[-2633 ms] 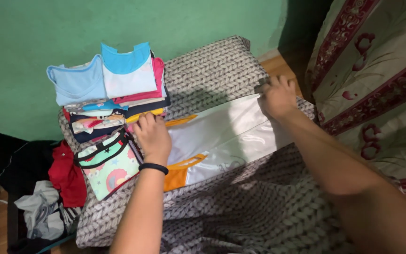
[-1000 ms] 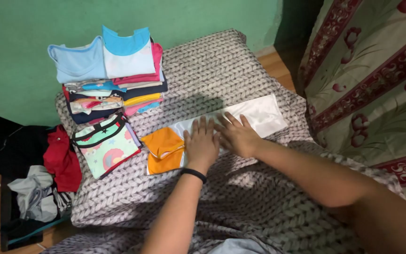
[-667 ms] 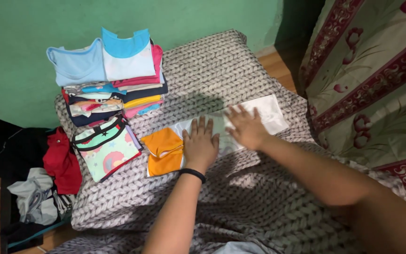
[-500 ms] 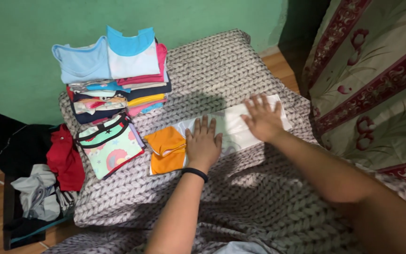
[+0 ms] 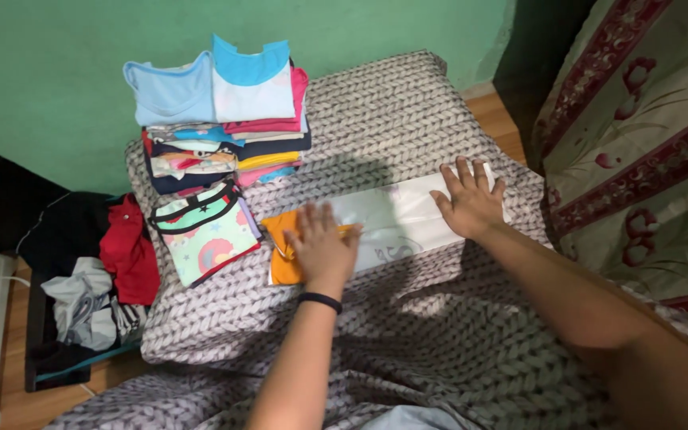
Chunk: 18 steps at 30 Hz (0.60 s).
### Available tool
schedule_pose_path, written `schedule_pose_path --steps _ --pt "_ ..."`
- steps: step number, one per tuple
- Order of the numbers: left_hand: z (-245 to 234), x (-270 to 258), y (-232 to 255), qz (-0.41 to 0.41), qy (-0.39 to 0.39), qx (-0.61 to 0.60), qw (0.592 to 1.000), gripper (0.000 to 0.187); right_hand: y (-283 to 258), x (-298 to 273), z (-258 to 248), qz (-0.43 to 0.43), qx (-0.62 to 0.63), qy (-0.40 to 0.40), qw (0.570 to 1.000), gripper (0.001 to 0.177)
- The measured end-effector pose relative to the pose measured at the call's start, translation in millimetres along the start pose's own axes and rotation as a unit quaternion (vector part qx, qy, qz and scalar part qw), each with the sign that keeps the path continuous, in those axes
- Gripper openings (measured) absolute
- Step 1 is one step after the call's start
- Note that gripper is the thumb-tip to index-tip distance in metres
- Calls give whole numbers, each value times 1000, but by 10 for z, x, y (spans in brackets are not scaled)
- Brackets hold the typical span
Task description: Folding small items of clothing and placing them on a stack on a bed.
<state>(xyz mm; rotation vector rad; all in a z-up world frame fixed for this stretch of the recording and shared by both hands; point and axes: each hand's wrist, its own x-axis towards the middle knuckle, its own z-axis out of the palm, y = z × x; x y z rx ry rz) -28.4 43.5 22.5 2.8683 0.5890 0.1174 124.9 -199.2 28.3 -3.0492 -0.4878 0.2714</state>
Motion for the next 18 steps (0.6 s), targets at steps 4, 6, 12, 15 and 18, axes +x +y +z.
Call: schedule_pose_path --steps 4,6,12,15,18 --pt "170 -8 -275 -28 25 -4 999 80 46 54 26 -9 0 0 1000 74" --pt "231 8 -333 -19 54 -5 998 78 76 99 35 -21 9 -9 1000 69" --pt "71 136 -428 -15 23 -6 1000 76 246 1 -235 -32 80 51 995 62" --pt "87 171 -470 -12 18 -16 1000 76 367 9 -359 12 70 78 994 62" --pt "108 183 -491 -6 25 -19 1000 76 569 158 -330 50 142 21 988 68"
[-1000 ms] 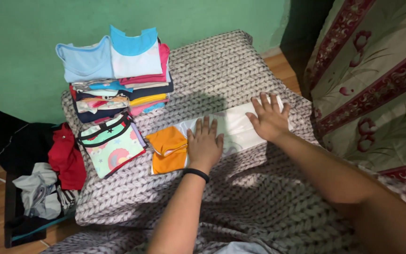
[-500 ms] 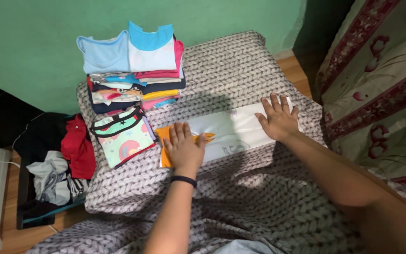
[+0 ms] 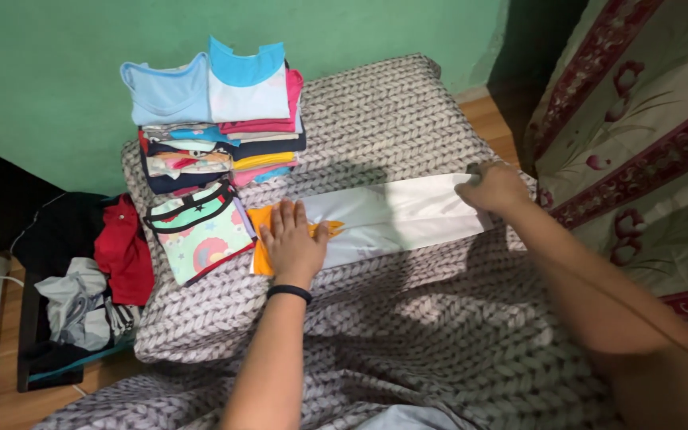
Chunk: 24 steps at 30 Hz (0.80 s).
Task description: Folding small items of clothing and placing them on a stack on a bed.
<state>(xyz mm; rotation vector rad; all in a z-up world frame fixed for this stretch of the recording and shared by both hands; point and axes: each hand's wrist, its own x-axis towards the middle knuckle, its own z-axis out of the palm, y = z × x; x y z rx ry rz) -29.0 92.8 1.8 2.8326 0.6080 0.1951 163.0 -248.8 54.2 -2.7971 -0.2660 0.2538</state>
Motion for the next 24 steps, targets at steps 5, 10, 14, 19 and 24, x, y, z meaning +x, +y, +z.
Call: schedule_pose_path --steps 5,10,14,19,24 --pt "36 -43 113 21 33 20 999 70 -69 -21 -71 8 92 -7 996 69" --pt "61 -238 599 111 110 -50 986 56 83 322 151 6 114 -15 993 79" --pt "112 -432 1092 195 108 -276 935 44 -308 95 -53 25 211 -78 974 59" --pt "-84 -623 1480 208 80 -355 908 41 -525 -17 60 52 403 -161 899 43" --pt "-306 -780 1566 278 100 -311 904 24 -531 35 345 73 521 -181 831 31"
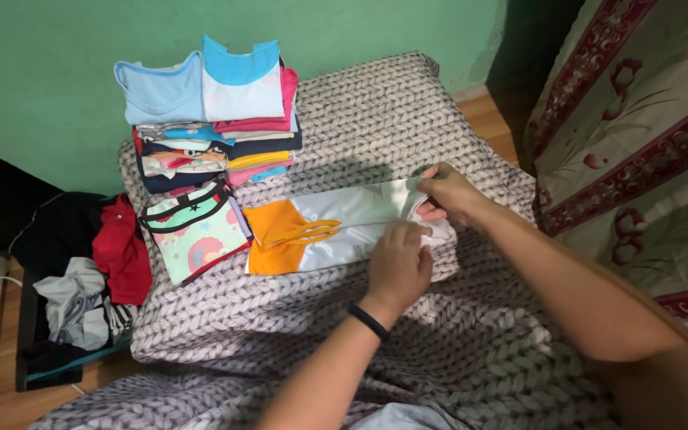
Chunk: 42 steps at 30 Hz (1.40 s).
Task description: Folding small items of clothing and placing them on a stack on a bed.
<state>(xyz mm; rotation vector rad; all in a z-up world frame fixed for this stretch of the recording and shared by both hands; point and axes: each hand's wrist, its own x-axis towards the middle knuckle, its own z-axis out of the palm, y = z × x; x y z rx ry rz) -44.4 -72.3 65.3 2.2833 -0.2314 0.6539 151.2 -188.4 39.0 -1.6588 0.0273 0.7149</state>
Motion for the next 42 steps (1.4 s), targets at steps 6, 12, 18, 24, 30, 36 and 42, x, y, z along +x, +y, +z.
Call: schedule_pose_path --steps 6,12,18,24,30,36,42 --pt "252 -158 3 118 -60 90 987 27 -109 -90 153 44 81 -28 995 29" --pt "357 -110 10 65 -88 134 985 51 -150 -48 140 21 38 -30 999 29" --pt "617 -229 -214 -16 -178 232 956 78 -20 -56 -88 -411 -507 -46 756 26" --pt "504 -199 -148 -38 -183 258 948 79 -141 -158 -109 -271 -604 -53 748 30" --pt "475 -180 -254 16 -154 370 916 62 -290 -222 -115 -155 -634 -76 754 27" --pt "453 -255 -273 28 -54 211 976 33 -61 -32 -345 -247 -569 -107 777 27" --pt "478 -299 105 -116 30 -101 988 31 -110 -31 -393 -182 -473 -163 847 32"
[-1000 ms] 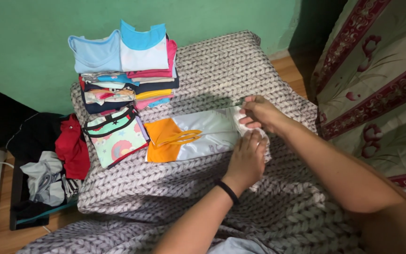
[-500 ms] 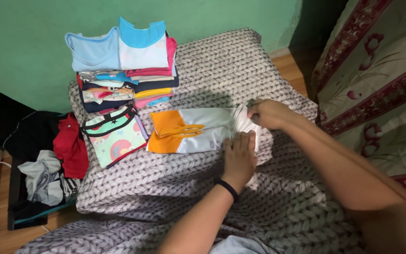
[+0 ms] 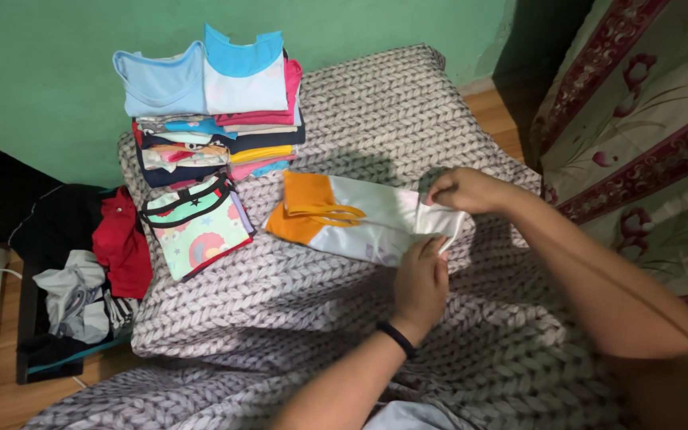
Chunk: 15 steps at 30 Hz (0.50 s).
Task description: Folding small items of clothing and placing them on a stack on a bed.
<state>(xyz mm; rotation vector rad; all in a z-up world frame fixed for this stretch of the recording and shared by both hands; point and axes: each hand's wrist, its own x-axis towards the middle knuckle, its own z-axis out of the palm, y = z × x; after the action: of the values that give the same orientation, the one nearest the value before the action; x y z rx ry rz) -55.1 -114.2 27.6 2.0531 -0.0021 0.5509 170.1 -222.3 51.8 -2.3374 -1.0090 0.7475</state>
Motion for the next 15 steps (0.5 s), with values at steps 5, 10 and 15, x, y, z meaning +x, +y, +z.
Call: schedule_pose_path --steps 5,10,15 --pt "225 -117 -221 -94 78 -133 984 32 -233 -85 -168 112 71 -44 990 43" --pt "188 -101 -401 -271 171 -270 908 36 20 9 -101 50 121 -33 991 55" --pt "57 -107 -358 -368 205 -362 832 36 -280 18 51 136 27 -39 990 52"
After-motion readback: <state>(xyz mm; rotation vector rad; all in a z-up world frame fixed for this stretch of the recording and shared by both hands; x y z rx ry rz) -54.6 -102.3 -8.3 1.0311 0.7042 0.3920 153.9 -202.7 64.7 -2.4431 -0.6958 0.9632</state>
